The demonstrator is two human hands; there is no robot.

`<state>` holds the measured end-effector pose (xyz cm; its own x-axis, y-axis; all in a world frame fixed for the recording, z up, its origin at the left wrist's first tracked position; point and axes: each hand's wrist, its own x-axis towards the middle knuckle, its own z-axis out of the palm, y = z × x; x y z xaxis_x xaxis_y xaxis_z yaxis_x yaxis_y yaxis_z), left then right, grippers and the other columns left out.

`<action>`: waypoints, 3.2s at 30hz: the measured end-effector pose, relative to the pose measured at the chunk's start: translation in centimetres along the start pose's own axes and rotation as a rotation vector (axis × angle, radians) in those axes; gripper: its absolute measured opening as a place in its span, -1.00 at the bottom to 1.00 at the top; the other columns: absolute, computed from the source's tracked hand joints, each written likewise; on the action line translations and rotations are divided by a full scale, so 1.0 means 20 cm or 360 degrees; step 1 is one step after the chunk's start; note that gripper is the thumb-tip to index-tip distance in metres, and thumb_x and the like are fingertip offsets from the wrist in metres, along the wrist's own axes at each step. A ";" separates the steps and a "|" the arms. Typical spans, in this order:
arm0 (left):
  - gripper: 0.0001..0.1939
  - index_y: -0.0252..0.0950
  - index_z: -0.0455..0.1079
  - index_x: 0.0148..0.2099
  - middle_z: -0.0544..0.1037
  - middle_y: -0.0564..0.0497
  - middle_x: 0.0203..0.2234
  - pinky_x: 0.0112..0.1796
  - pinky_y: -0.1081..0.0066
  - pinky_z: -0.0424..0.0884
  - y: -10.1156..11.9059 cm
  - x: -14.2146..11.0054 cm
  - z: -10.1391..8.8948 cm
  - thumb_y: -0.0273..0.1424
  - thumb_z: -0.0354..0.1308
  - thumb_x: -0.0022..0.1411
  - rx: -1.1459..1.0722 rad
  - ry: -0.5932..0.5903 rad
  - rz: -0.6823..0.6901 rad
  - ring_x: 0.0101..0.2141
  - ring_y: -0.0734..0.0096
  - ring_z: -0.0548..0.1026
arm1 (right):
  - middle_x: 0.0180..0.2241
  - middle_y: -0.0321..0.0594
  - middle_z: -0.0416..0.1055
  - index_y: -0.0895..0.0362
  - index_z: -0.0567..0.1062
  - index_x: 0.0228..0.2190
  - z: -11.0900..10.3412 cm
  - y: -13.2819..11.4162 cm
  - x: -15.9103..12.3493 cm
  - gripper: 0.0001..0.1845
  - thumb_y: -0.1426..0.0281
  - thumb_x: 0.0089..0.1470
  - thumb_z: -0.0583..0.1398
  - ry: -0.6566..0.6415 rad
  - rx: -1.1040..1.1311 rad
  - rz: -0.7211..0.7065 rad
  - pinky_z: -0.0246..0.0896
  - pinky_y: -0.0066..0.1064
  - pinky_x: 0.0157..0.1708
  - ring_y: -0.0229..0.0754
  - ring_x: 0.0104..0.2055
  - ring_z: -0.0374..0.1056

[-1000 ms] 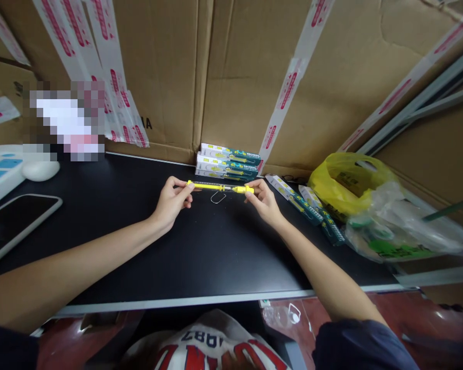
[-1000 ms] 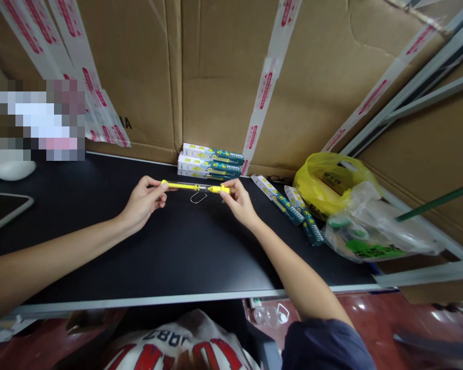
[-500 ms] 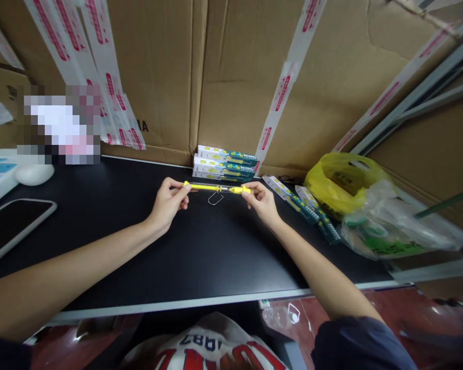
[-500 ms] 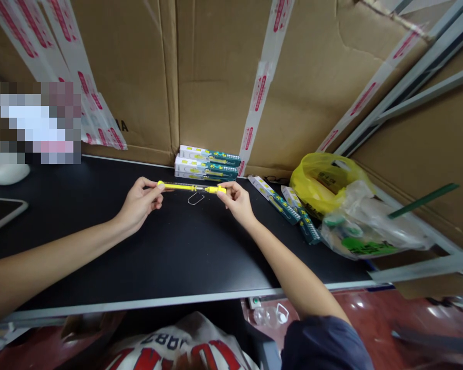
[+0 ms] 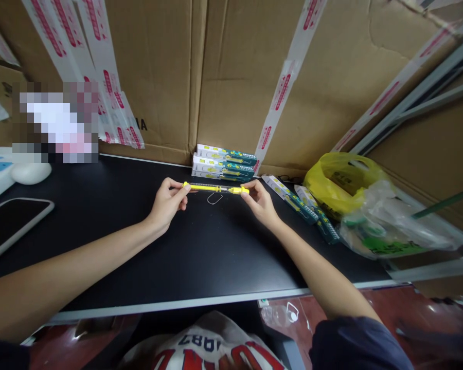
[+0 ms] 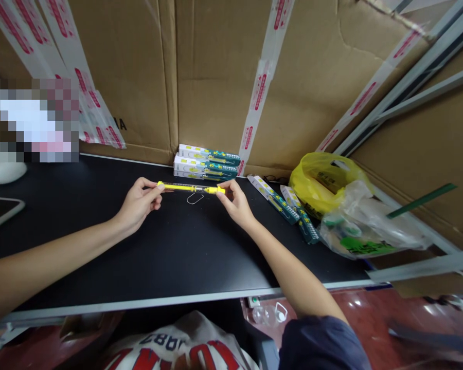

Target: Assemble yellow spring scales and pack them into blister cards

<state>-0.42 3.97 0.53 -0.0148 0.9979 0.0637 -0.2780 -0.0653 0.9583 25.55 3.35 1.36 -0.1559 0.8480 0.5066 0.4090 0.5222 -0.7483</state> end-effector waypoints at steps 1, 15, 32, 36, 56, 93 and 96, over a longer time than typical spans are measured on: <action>-0.76 -0.24 0.13 -0.35 0.41 0.17 -0.65 -0.66 0.63 0.20 0.00 0.00 0.00 -0.44 0.20 0.14 0.0000 -0.0001 -0.0005 -0.68 0.63 0.29 | -0.29 -0.22 0.32 0.10 0.37 -0.22 0.00 0.00 0.00 -0.75 0.21 0.14 0.19 -0.0007 -0.0008 -0.0005 0.25 -0.35 -0.29 -0.22 -0.31 0.28; -0.76 -0.24 0.13 -0.35 0.40 0.18 -0.65 -0.65 0.64 0.20 0.00 -0.01 0.00 -0.44 0.20 0.14 -0.0011 -0.0012 -0.0063 -0.69 0.64 0.28 | -0.46 -0.41 0.21 0.06 0.23 -0.25 0.03 -0.01 0.00 -0.67 0.15 0.10 0.22 -0.0139 0.0515 0.0163 0.24 -0.49 -0.63 -0.40 -0.60 0.15; -0.75 -0.23 0.12 -0.35 0.42 0.16 -0.62 -0.66 0.63 0.19 0.01 -0.01 0.01 -0.42 0.21 0.14 -0.0027 -0.0026 -0.0023 -0.69 0.64 0.28 | -0.41 -0.31 0.27 0.11 0.43 -0.24 0.01 -0.01 0.02 -0.65 0.15 0.00 0.28 0.0116 0.0268 0.0117 0.18 -0.50 -0.59 -0.33 -0.48 0.18; -0.73 -0.23 0.12 -0.35 0.40 0.17 -0.62 -0.66 0.62 0.20 0.00 -0.01 0.00 -0.40 0.23 0.11 -0.0026 -0.0025 -0.0011 -0.68 0.64 0.28 | -0.34 -0.25 0.30 0.10 0.41 -0.24 0.01 0.00 0.02 -0.65 0.13 0.03 0.26 0.0082 0.0230 0.0096 0.23 -0.47 -0.51 -0.27 -0.38 0.21; -0.77 -0.24 0.13 -0.35 0.43 0.15 -0.61 -0.65 0.63 0.20 0.01 -0.01 0.01 -0.45 0.19 0.15 -0.0031 -0.0001 -0.0075 -0.67 0.65 0.28 | -0.55 -0.47 0.21 0.06 0.23 -0.25 0.02 -0.03 0.01 -0.62 0.11 0.06 0.23 -0.0124 0.0515 0.0237 0.08 -0.51 -0.69 -0.43 -0.68 0.07; -0.72 -0.24 0.14 -0.34 0.39 0.19 -0.63 -0.63 0.64 0.22 0.00 -0.01 0.00 -0.38 0.24 0.09 -0.0011 -0.0034 -0.0065 -0.68 0.65 0.28 | -0.47 -0.38 0.23 0.07 0.28 -0.26 0.04 -0.05 0.01 -0.61 0.08 0.05 0.23 -0.0019 0.0470 0.0153 0.21 -0.48 -0.60 -0.38 -0.57 0.13; -0.72 -0.24 0.14 -0.34 0.38 0.19 -0.65 -0.63 0.63 0.22 0.00 -0.01 0.00 -0.37 0.25 0.09 -0.0010 -0.0045 -0.0071 -0.68 0.65 0.28 | -0.47 -0.38 0.24 0.09 0.29 -0.25 0.03 -0.05 0.01 -0.63 0.11 0.06 0.23 -0.0022 0.0489 0.0155 0.21 -0.49 -0.58 -0.39 -0.57 0.13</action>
<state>-0.47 3.79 0.49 0.0247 0.9993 0.0290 -0.2839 -0.0208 0.9586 24.52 3.00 1.99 -0.1423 0.8954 0.4219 0.1322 0.4397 -0.8884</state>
